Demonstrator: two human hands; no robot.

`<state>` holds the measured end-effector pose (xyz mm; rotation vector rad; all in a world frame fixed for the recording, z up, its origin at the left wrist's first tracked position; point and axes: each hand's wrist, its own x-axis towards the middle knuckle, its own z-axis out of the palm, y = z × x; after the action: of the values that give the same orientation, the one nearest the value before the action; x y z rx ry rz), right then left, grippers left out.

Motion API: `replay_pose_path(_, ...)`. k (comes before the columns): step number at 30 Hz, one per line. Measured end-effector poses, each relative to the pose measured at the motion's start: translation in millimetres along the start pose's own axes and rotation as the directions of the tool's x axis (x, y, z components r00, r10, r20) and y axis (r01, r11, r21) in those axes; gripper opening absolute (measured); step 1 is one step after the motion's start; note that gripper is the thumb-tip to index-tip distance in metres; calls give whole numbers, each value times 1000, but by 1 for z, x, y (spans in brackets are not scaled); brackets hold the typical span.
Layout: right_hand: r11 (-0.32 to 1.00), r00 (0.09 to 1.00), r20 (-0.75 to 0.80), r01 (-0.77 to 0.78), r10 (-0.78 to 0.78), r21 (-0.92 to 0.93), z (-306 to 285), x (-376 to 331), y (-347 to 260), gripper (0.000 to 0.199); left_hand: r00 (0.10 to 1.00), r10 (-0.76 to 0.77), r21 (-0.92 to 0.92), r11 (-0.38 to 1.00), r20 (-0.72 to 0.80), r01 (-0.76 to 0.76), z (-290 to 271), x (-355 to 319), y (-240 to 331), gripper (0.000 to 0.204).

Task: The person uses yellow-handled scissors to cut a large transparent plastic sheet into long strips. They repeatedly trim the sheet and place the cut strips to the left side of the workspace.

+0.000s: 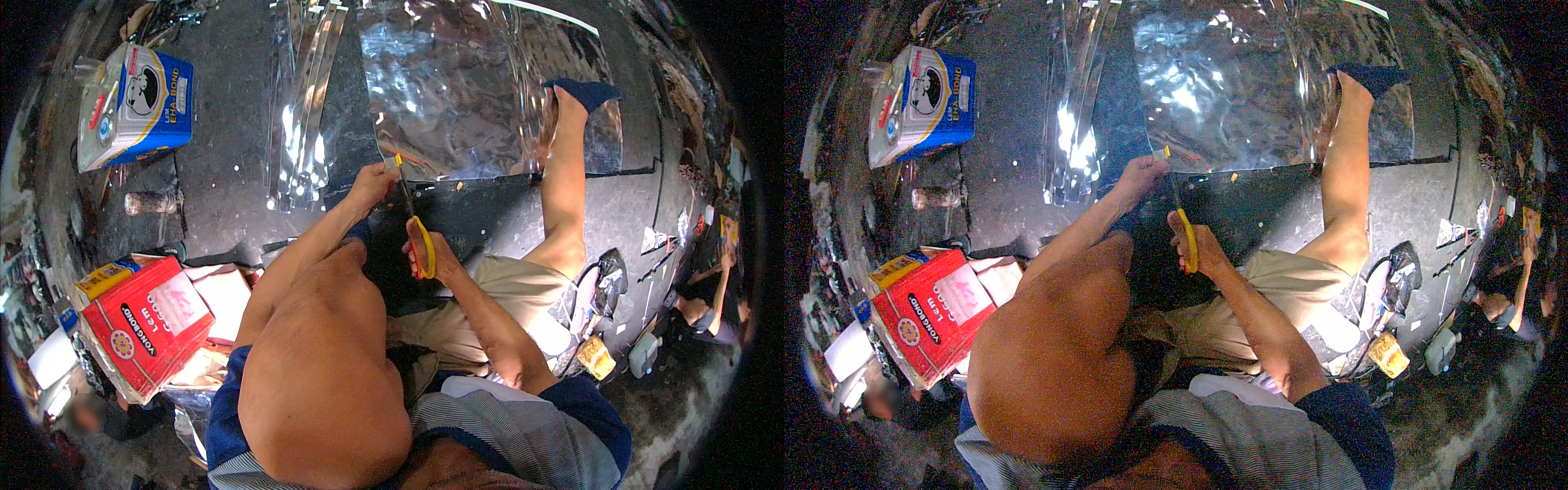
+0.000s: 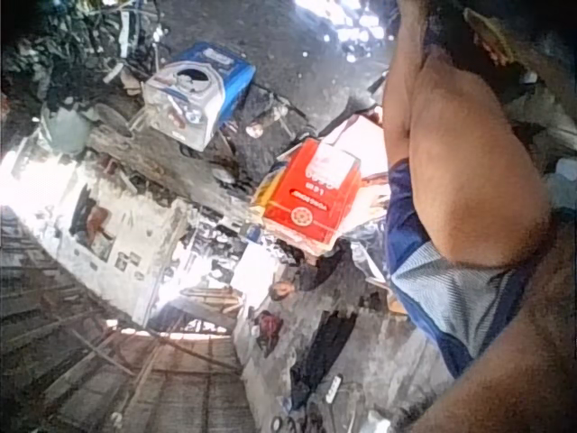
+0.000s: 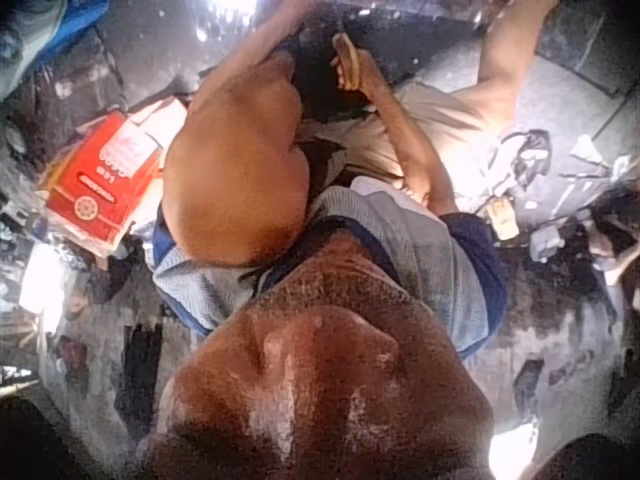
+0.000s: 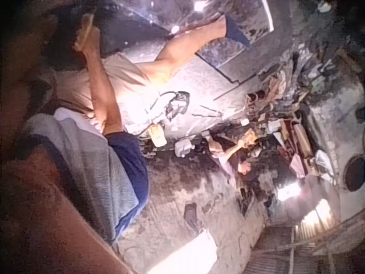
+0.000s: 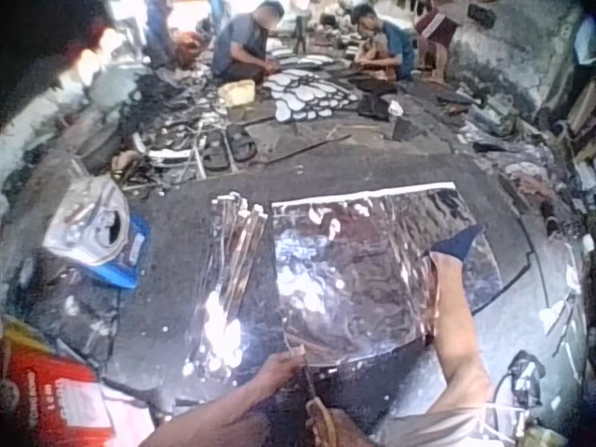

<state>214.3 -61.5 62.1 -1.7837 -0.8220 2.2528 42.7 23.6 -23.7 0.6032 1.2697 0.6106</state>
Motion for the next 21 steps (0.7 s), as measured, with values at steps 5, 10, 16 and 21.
replay_pose_path(5, 998, 996, 53, 66, -66, 10, 2, 15, 6, 92, 987, 151, 175, 974, -49, -140, -1, -8, -10, 22)
replay_pose_path(10, 999, 1000, 7, 31, -30, -32, 3, 17, 0, 93, 992, 128, 154, 980, -18, -123, 2, -12, -6, 22)
replay_pose_path(16, 993, 994, -26, 103, -105, -51, 6, 14, -2, 87, 999, 43, 21, 999, -16, -42, -1, -10, -6, 21)
replay_pose_path(21, 989, 991, -78, 100, -109, -110, 8, 15, -4, 83, 999, 41, -3, 999, 12, -41, -4, -14, 0, 19)
